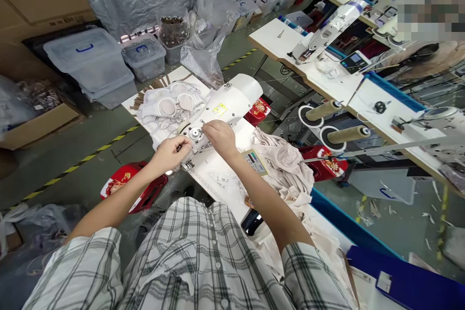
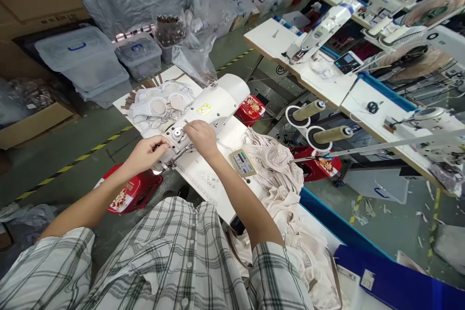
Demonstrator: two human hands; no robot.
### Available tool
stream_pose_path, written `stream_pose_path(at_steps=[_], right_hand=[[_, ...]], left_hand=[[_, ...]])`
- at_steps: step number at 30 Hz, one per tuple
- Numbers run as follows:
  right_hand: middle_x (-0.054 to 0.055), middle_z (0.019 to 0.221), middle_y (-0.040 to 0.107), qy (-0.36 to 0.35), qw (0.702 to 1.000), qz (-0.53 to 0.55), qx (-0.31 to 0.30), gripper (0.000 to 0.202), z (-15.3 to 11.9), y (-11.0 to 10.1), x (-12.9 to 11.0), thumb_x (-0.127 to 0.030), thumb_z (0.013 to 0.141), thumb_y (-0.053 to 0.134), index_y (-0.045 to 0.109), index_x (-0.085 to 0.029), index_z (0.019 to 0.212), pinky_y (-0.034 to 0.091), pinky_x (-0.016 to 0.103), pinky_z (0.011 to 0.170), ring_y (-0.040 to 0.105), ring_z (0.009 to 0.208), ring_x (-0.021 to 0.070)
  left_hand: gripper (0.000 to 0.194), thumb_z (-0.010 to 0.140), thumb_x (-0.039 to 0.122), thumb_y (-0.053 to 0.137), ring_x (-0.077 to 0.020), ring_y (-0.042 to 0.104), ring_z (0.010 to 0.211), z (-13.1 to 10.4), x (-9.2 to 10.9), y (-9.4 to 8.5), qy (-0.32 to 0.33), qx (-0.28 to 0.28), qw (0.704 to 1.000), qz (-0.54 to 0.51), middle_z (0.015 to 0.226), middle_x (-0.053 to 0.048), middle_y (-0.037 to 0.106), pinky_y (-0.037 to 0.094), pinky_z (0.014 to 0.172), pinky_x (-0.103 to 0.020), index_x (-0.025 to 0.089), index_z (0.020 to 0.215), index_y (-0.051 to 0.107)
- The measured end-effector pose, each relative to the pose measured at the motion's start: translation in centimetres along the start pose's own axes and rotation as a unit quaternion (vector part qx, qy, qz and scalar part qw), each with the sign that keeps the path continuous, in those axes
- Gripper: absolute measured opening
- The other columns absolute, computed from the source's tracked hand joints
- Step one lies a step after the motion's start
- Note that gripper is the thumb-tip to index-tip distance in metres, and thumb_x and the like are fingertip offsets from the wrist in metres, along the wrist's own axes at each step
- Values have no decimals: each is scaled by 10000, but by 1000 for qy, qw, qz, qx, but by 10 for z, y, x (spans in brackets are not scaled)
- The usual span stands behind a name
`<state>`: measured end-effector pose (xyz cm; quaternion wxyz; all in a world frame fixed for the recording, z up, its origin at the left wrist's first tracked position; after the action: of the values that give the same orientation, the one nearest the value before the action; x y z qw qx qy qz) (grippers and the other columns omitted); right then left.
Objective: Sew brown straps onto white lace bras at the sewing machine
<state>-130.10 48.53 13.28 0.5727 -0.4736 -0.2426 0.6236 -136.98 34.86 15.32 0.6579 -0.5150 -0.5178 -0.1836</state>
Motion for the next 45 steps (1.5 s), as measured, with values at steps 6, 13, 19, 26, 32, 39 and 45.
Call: stream_pose_path(at_steps=[6, 13, 19, 26, 32, 39, 45], right_hand=[[55, 1032, 777, 17, 999, 37, -29, 331, -8, 10, -15, -357, 1035, 455, 768, -247, 1024, 468, 354, 857, 661, 974, 207], [28, 1022, 790, 40, 992, 62, -97, 385, -3, 36, -37, -451, 1032, 435, 774, -273, 1070, 455, 337, 777, 679, 903, 202], [24, 1033, 788, 62, 990, 50, -117, 345, 11, 41, -33, -434, 1021, 470, 767, -278, 1101, 458, 316, 780, 691, 941, 202], [48, 1144, 755, 43, 996, 61, -54, 284, 13, 16, -19, -368, 1010, 515, 772, -251, 1033, 473, 351, 919, 658, 1044, 216], [46, 1027, 774, 55, 996, 66, 8, 272, -15, 7, -9, -371, 1008, 525, 771, -255, 1008, 453, 377, 940, 654, 1020, 212], [29, 985, 794, 44, 998, 31, -38, 350, -17, 18, -28, -430, 1023, 480, 793, -273, 1012, 407, 372, 775, 667, 902, 211], [41, 992, 787, 73, 993, 54, -75, 388, 18, 40, -25, -442, 1036, 430, 772, -263, 1075, 418, 351, 792, 660, 904, 217]], left_hand=[[219, 870, 351, 553, -108, 406, 560, -21, -26, -24, -61, 27, 986, -152, 609, 28, 489, 321, 550, -242, 177, 755, 622], [173, 862, 295, 546, -107, 348, 515, -46, -51, -49, -113, 70, 964, -231, 547, 29, 422, 248, 503, -239, 188, 777, 651], [169, 849, 297, 562, -110, 355, 522, -49, -57, -50, -124, 68, 960, -244, 563, 15, 443, 246, 494, -237, 187, 759, 653], [165, 832, 295, 553, -120, 329, 499, -53, -54, -58, -128, 80, 949, -276, 527, 13, 408, 234, 487, -254, 204, 731, 646], [183, 840, 324, 565, -142, 345, 518, -67, -46, -49, -120, 39, 957, -263, 550, -5, 438, 258, 510, -277, 210, 739, 666], [167, 843, 336, 600, -127, 337, 524, -81, -50, -62, -109, 64, 948, -293, 543, -3, 436, 226, 509, -275, 214, 766, 685], [149, 836, 310, 589, -116, 335, 506, -76, -52, -69, -107, 99, 936, -320, 535, 15, 401, 230, 500, -265, 203, 770, 669]])
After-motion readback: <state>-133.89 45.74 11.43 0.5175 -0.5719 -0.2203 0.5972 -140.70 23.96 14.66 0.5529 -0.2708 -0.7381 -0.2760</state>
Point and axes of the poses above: each hand's wrist, its own z-axis towards the middle knuckle, its own y-axis out of the palm, x = y × z, the point moved 10 cm from there along z, towards the middle knuckle
